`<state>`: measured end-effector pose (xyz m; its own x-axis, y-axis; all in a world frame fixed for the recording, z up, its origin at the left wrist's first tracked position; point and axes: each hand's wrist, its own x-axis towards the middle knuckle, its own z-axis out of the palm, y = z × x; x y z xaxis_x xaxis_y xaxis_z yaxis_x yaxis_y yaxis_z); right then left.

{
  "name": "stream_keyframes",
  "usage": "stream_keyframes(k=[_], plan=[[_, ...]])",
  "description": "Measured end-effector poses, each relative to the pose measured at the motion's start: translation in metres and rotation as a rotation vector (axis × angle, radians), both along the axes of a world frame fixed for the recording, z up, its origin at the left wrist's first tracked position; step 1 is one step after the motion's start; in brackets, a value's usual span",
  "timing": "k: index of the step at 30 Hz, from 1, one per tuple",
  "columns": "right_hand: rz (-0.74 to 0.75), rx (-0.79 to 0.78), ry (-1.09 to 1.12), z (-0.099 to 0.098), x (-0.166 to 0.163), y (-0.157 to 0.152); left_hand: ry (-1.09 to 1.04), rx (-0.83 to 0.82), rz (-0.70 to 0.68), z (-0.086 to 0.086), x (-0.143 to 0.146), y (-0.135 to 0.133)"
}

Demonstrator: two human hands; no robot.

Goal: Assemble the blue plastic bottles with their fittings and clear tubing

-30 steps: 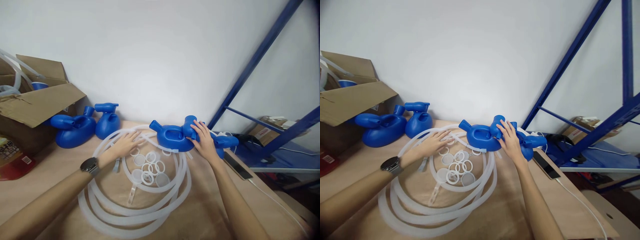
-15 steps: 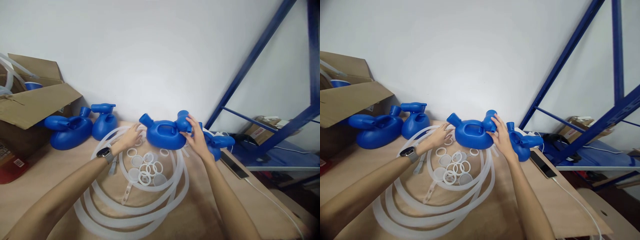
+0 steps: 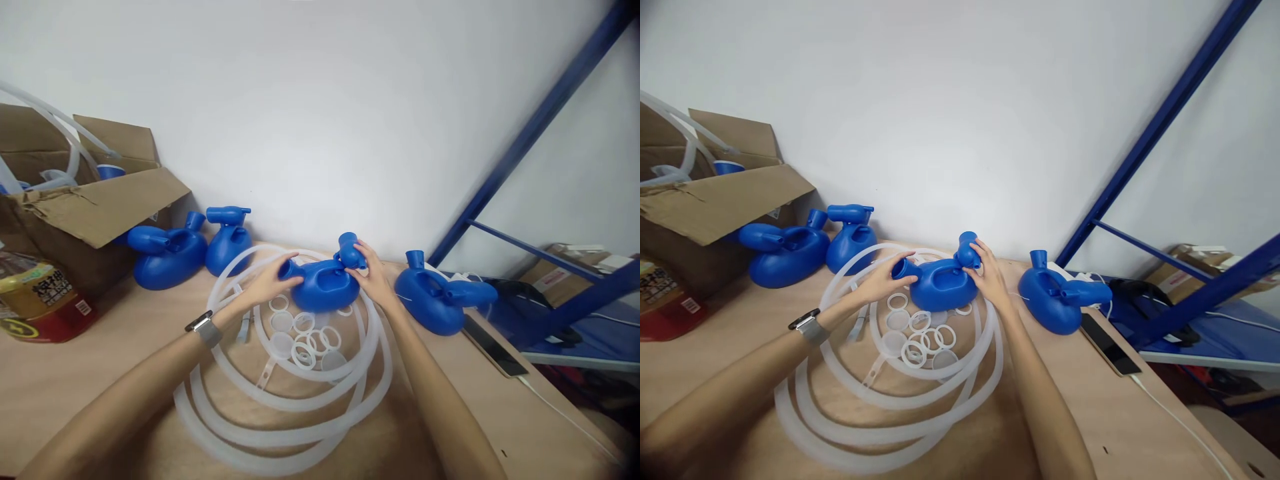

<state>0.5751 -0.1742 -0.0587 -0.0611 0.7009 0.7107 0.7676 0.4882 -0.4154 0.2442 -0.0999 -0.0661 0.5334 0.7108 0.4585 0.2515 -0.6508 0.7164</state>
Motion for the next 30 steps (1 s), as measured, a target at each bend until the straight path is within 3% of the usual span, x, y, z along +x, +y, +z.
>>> stream_keyframes(k=[6, 14, 19, 24, 30], plan=[[-0.106, 0.068, 0.035, 0.003, -0.011, -0.006, 0.054, 0.109, 0.021, 0.014, 0.001, 0.005], [-0.006, 0.031, -0.095, 0.031, -0.001, -0.028, 0.062, 0.114, 0.072, 0.014, 0.009, 0.007], [-0.007, 0.021, -0.108, 0.036, -0.003, -0.029, 0.036, 0.094, 0.119, 0.011, 0.016, 0.007], [-0.033, -0.029, -0.007, 0.026, -0.005, -0.020, 0.024, 0.102, 0.066, 0.010, 0.013, 0.016], [-0.171, -0.039, 0.226, -0.010, -0.012, 0.009, 0.085, 0.048, -0.041, 0.011, 0.000, 0.029]])
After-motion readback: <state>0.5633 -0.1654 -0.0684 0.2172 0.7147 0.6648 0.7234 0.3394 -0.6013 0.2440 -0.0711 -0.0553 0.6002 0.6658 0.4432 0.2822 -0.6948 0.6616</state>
